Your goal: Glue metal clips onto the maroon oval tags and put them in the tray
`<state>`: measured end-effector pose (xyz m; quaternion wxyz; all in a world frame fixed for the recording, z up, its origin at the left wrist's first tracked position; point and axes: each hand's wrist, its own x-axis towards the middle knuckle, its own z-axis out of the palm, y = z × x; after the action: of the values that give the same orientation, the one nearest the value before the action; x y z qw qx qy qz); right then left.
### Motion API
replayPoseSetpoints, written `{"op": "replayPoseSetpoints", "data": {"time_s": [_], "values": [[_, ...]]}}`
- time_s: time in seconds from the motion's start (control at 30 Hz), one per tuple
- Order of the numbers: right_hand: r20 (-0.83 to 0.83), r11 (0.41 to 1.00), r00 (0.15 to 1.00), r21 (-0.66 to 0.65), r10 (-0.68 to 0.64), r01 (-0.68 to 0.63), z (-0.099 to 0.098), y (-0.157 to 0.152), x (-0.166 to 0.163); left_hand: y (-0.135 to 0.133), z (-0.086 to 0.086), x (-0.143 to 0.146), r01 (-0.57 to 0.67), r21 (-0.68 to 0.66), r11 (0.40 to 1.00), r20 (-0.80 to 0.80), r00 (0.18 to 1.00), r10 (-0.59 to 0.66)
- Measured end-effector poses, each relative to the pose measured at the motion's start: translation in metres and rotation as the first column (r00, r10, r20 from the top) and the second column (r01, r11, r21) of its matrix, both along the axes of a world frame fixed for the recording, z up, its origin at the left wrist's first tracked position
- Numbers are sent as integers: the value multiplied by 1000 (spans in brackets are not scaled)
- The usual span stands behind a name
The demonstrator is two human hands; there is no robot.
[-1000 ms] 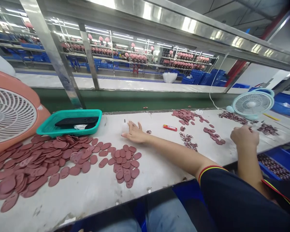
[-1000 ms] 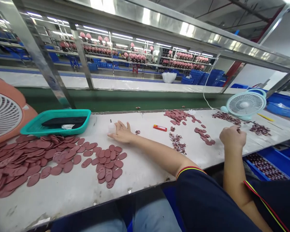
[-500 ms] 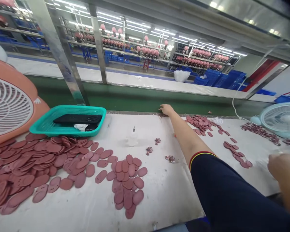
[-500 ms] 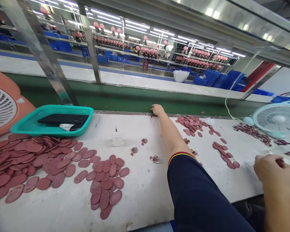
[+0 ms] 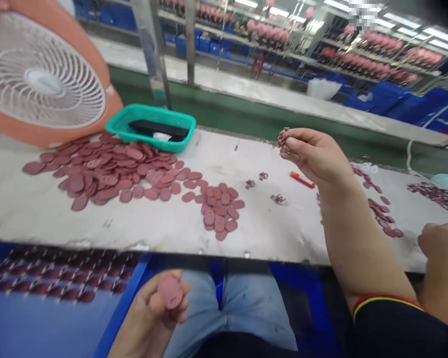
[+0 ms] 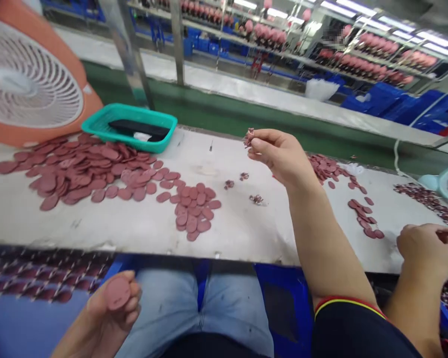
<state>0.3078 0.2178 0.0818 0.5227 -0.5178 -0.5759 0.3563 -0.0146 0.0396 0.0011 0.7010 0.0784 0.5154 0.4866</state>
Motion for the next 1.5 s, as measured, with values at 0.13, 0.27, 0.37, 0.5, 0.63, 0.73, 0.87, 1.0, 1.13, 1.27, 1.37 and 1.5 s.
{"op": "replayPoseSetpoints", "data": {"time_s": [0.13, 0.27, 0.37, 0.5, 0.63, 0.73, 0.87, 1.0, 1.13, 1.27, 1.37, 1.5], "values": [[-145, 917, 914, -72, 379, -391, -12, -101, -86, -18, 21, 9, 21, 3, 1000, 47, 999, -21], [-68, 838, 839, -47, 540, -543, -32, -159, -137, -32, 16, 1, 107, 79, 991, 110, 987, -115], [26, 845, 845, 14, 534, -534, -39, -170, -146, -36, 7, -6, 176, 161, 971, 135, 971, -198], [69, 833, 832, 24, 550, -552, -38, -171, -145, -39, 2, -8, 197, 197, 960, 132, 965, -225], [114, 824, 822, 37, 558, -565, -36, -172, -144, -40, 4, -7, 188, 175, 966, 134, 968, -213], [164, 813, 807, 47, 567, -580, -34, -171, -143, -40, 5, -6, 186, 164, 969, 158, 964, -211], [227, 793, 781, 58, 581, -607, -30, -169, -141, -40, 5, -4, 188, 162, 969, 194, 956, -218], [226, 789, 777, 57, 587, -612, -27, -169, -143, -40, 4, -3, 193, 120, 974, 209, 954, -215], [238, 788, 773, 49, 588, -614, -27, -168, -144, -40, 5, -2, 193, 100, 976, 232, 950, -211], [255, 782, 764, 45, 592, -621, -27, -167, -143, -41, 6, -2, 179, 98, 979, 225, 954, -197], [275, 776, 756, 51, 594, -628, -26, -166, -143, -41, 7, -3, 185, 93, 978, 218, 955, -201], [332, 757, 729, 62, 598, -650, -23, -166, -144, -41, 7, -4, 188, 79, 979, 224, 954, -201]]}}
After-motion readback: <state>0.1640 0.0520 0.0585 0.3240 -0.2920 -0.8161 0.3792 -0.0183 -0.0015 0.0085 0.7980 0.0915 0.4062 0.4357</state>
